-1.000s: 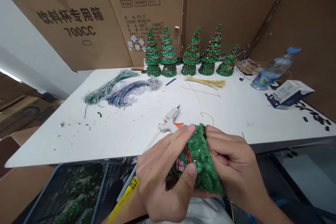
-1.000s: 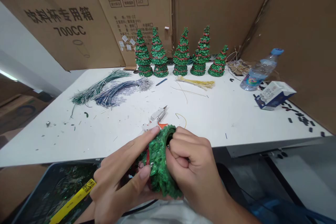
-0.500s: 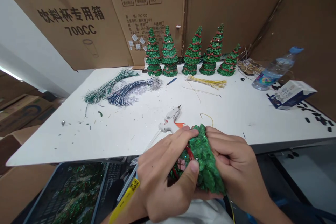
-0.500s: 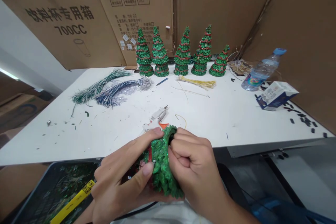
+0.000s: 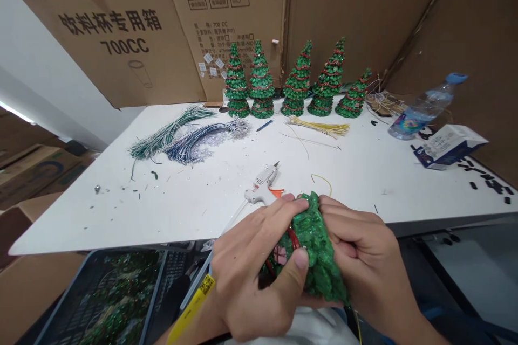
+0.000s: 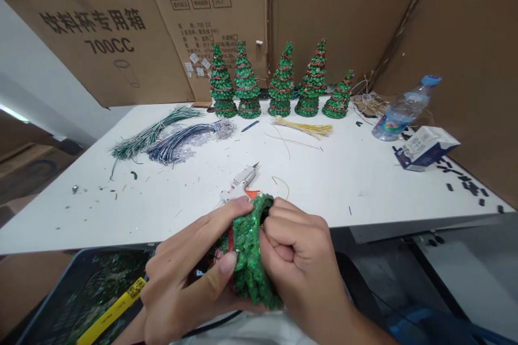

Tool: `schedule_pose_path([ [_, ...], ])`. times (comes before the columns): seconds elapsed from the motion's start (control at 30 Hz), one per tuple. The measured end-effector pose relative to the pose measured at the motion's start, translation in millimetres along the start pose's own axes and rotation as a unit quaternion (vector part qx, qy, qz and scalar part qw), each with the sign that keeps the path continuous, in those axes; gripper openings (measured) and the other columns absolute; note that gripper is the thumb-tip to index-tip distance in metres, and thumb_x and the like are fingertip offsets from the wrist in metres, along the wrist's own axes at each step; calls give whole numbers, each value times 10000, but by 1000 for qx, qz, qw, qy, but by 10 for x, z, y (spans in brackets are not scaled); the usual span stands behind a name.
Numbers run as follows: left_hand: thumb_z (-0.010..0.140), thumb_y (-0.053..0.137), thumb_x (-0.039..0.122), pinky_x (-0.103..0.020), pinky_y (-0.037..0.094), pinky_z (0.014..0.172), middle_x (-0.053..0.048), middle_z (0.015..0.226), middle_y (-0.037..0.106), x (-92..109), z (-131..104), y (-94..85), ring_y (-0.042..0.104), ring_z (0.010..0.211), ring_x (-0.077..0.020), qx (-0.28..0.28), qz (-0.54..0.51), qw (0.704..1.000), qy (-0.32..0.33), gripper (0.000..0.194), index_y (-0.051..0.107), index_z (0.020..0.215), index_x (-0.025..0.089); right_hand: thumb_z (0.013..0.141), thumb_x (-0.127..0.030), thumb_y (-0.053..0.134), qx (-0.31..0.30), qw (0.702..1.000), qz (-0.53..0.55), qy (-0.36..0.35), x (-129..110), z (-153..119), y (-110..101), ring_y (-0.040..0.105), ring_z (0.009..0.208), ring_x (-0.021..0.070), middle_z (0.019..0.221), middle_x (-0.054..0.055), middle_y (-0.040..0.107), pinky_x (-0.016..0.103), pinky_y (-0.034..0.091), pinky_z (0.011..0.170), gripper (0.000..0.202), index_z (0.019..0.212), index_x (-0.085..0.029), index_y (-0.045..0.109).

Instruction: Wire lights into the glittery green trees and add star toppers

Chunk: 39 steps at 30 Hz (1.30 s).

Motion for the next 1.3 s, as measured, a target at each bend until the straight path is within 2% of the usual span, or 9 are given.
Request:
schedule_pose_path([
  [0.3,964,853,303,-516,691,1101,-253,1475,753,177,83,-74,734,1397,-365,-49,44,977,203,509,584,1388,218,965,-25,505,15,1000,-11,-23,-37,41,-34,342,570,128,589,-48,308,271,291,521,434,729,-239,209],
  [0.5,1083,631,346,-377,695,1086,-101,1349,847,71,-13,-48,847,1200,-259,62,20,998,-18,409,715,1466,232,982,-26,519,12,1000,-6,-23,-48,29,-25,348,573,131,585,-46,313,271,300,525,456,724,-237,207],
  [0.57,1095,627,368,-335,681,1098,-71,1354,849,74,-19,-113,846,1203,-245,51,50,997,-35,396,746,1450,241,988,-30,516,8,1000,-4,-22,-50,26,-23,349,575,132,586,-45,317,273,301,525,456,727,-238,204],
  [0.7,1044,717,271,-256,660,1094,-79,1445,803,147,20,-109,817,1270,-242,-65,100,993,20,510,672,1546,194,1004,-49,513,0,1000,3,-19,-35,27,-13,349,582,130,591,-46,320,271,305,534,451,728,-236,209],
  [0.77,1031,719,248,-270,679,1075,-66,1418,818,163,19,-52,830,1242,-243,-51,99,994,10,499,676,1527,220,1003,-66,518,-4,1000,8,-7,-9,25,-10,351,586,131,596,-45,324,274,309,533,447,722,-238,217],
  [0.87,1025,661,252,-358,731,1020,-57,1273,875,157,-33,-82,862,1157,-258,113,78,989,-46,414,700,1437,248,1008,-92,523,-23,999,19,15,29,19,4,355,592,134,605,-43,328,280,317,535,444,712,-242,228],
  [0.97,952,757,228,-374,748,984,-44,1287,872,161,-41,-56,867,1141,-282,71,93,993,-32,530,680,1475,264,1011,-98,516,-33,999,25,24,47,17,9,365,597,135,606,-42,336,281,332,545,442,710,-244,229],
  [1.07,964,778,233,-299,696,1058,-62,1398,828,131,-20,-63,849,1194,-260,-75,122,990,7,606,624,1550,216,1003,-94,521,-33,999,26,30,69,17,7,360,596,135,608,-45,336,284,337,548,438,706,-245,238],
  [1.3,967,753,248,-308,694,1050,-101,1404,819,86,13,-84,847,1190,-265,-96,134,986,11,599,607,1544,179,1009,-121,547,-44,996,42,66,167,-26,25,369,622,146,624,-42,351,307,372,590,437,677,-243,291],
])
Point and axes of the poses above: each hand's wrist, its own z-axis towards the middle knuckle, its own y-axis out of the palm, x = y × z, the point moved 6 cm from there along z, towards the middle knuckle
